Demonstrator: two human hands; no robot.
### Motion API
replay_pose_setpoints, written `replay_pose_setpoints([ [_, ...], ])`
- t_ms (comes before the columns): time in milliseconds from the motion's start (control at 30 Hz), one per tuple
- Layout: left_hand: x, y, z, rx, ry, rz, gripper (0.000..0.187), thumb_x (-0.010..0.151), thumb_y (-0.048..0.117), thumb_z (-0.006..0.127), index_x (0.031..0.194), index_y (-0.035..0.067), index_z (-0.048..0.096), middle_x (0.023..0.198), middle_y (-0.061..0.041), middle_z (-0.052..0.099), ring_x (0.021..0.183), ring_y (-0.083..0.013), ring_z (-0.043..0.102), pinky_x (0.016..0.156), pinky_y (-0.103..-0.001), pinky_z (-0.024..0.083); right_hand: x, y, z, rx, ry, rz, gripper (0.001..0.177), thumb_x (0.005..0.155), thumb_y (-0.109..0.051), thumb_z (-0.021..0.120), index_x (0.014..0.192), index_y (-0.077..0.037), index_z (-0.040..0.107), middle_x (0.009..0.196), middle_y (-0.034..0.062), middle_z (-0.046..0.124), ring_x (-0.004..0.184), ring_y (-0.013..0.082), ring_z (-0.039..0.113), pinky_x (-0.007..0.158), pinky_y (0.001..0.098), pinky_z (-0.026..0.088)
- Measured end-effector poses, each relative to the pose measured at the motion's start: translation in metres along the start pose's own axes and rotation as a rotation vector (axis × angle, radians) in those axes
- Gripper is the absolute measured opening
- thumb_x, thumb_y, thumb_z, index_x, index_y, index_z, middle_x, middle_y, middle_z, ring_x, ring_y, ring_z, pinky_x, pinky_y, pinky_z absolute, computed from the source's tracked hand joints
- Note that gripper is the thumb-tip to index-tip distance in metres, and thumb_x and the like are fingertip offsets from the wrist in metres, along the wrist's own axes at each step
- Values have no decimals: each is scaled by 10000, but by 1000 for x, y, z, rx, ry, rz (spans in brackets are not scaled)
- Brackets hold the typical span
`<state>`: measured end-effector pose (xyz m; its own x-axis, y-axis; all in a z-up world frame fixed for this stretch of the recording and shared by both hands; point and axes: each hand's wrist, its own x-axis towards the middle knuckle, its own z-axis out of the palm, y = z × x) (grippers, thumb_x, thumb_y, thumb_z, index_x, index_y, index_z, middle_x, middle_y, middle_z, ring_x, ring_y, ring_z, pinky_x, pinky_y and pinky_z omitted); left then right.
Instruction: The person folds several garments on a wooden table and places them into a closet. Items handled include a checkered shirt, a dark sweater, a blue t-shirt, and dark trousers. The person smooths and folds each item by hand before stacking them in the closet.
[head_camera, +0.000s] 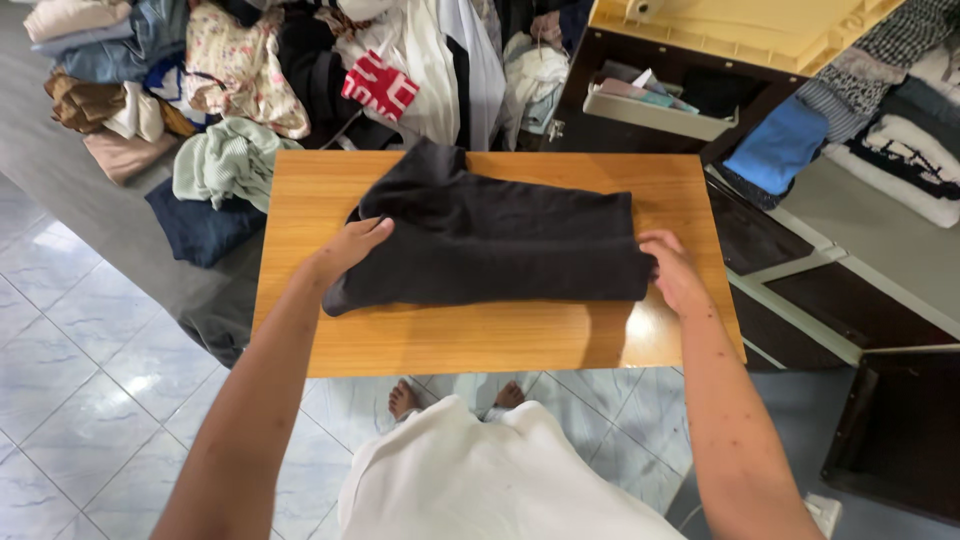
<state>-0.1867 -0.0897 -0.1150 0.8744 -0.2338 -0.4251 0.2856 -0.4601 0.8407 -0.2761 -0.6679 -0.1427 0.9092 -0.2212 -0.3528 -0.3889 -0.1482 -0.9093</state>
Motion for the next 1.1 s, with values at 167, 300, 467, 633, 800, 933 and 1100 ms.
replay_pose_setpoints([
  [167,12,2,7,256,19,164,530,1007,363,599,1477,130,529,1481,-102,589,1392,-253,520,1129,-364,414,25,37,7,-86,36,167,220,896,-162,706,1108,-117,668,936,0,674,802,138,586,667,312,468],
  [300,-2,33,10,145,-72,133,552,1001,211,515,1540,319,457,1467,-40,608,1381,-213,538,1126,-345,421,22,63,0,-29,198,133,348,957,-326,639,1158,-49,700,945,66,703,851,171,622,729,310,487],
  [467,-6,76,11,87,-254,176,663,990,106,534,1571,367,351,1591,29,474,1446,-167,446,1178,-326,341,8,63,13,-400,244,139,429,915,-343,800,1141,-16,641,948,34,663,873,142,604,764,279,469],
  [633,2,84,2,-110,-431,164,743,964,45,553,1583,360,291,1677,76,305,1498,-130,330,1202,-324,268,-12,85,12,20,284,-90,295,950,-257,766,1079,-21,646,936,15,585,858,136,515,751,285,433],
  [800,16,69,2,48,-450,360,814,903,-46,512,1609,290,288,1698,27,313,1546,-153,283,1211,-344,235,-28,105,5,-11,359,-102,320,962,-230,775,1052,-22,548,903,37,531,881,211,522,748,369,422],
  [933,22,36,14,158,-270,29,647,996,137,510,1604,273,337,1580,-40,450,1438,-203,419,1156,-339,349,-36,89,24,-384,457,-73,393,882,-267,816,1161,-49,646,1028,93,687,969,266,665,856,384,513],
  [1100,12,-28,29,-241,-220,4,537,1028,321,511,1493,52,507,1377,-225,635,1292,-350,579,1054,-412,488,-56,54,61,-615,619,-274,430,814,-197,838,1177,-33,676,1090,195,690,996,382,667,867,451,530],
])
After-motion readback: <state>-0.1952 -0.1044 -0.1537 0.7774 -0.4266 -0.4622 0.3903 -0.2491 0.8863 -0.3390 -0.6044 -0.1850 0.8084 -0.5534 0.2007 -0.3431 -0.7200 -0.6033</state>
